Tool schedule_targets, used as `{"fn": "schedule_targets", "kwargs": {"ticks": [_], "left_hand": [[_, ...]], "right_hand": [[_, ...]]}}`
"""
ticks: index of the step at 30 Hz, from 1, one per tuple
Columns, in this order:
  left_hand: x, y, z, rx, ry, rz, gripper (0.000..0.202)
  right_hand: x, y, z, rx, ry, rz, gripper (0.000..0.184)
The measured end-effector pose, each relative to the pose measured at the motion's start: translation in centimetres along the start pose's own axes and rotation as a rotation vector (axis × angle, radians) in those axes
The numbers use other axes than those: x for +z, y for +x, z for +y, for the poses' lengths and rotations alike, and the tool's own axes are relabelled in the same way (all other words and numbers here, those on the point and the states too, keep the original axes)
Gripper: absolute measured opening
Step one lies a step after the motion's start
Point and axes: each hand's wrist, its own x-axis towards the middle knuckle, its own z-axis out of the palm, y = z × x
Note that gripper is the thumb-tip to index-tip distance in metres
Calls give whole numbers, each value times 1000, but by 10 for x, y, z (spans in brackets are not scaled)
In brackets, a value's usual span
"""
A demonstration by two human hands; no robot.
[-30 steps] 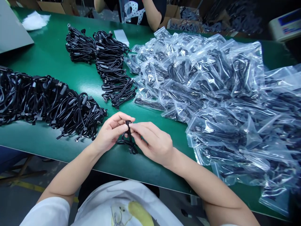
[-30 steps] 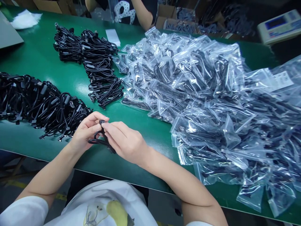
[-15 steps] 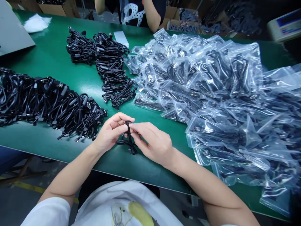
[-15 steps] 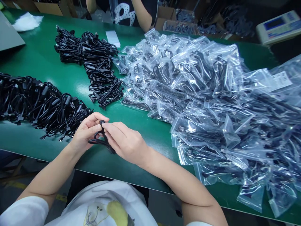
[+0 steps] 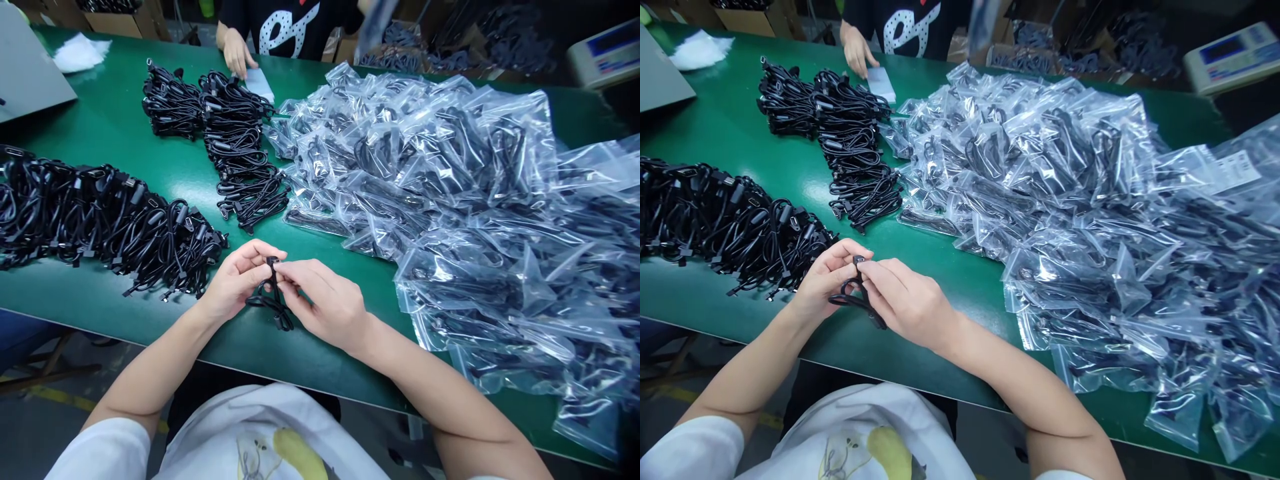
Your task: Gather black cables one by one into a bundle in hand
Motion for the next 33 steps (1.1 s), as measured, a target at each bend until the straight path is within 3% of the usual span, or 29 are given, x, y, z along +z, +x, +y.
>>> {"fn": "schedule_targets", "kwargs": {"ticks": [7, 14, 19, 23, 25, 27, 29, 31, 33], "left_hand": [[-5, 4, -1, 15, -98, -22, 27], [-10, 9, 2, 93, -191, 61, 30], [-13, 11, 3, 113, -189, 80, 34], [-18, 10, 0, 180, -147, 39, 29], [-20, 5, -2, 285, -1, 26, 23], [-22, -5, -7, 459, 316, -8, 13], [-25, -17, -16, 683, 762, -108, 11], [-29, -30, -28, 881, 1174, -222, 22], [-37, -41, -39, 981, 1430, -254, 26]], "right_hand": [[-5, 5, 4, 397, 327, -89, 11], [-12, 13, 22, 778, 593, -427, 25], [-15, 16, 29, 735, 647, -594, 36], [-10, 14, 21, 511, 436, -677, 25], [-3, 10, 20, 354, 233, -650, 20], [6, 5, 26, 225, -39, -575, 20], [15, 3, 35, 171, -276, -491, 26], [25, 5, 45, 164, -382, -447, 32], [34, 14, 55, 141, -427, -468, 36]]}}
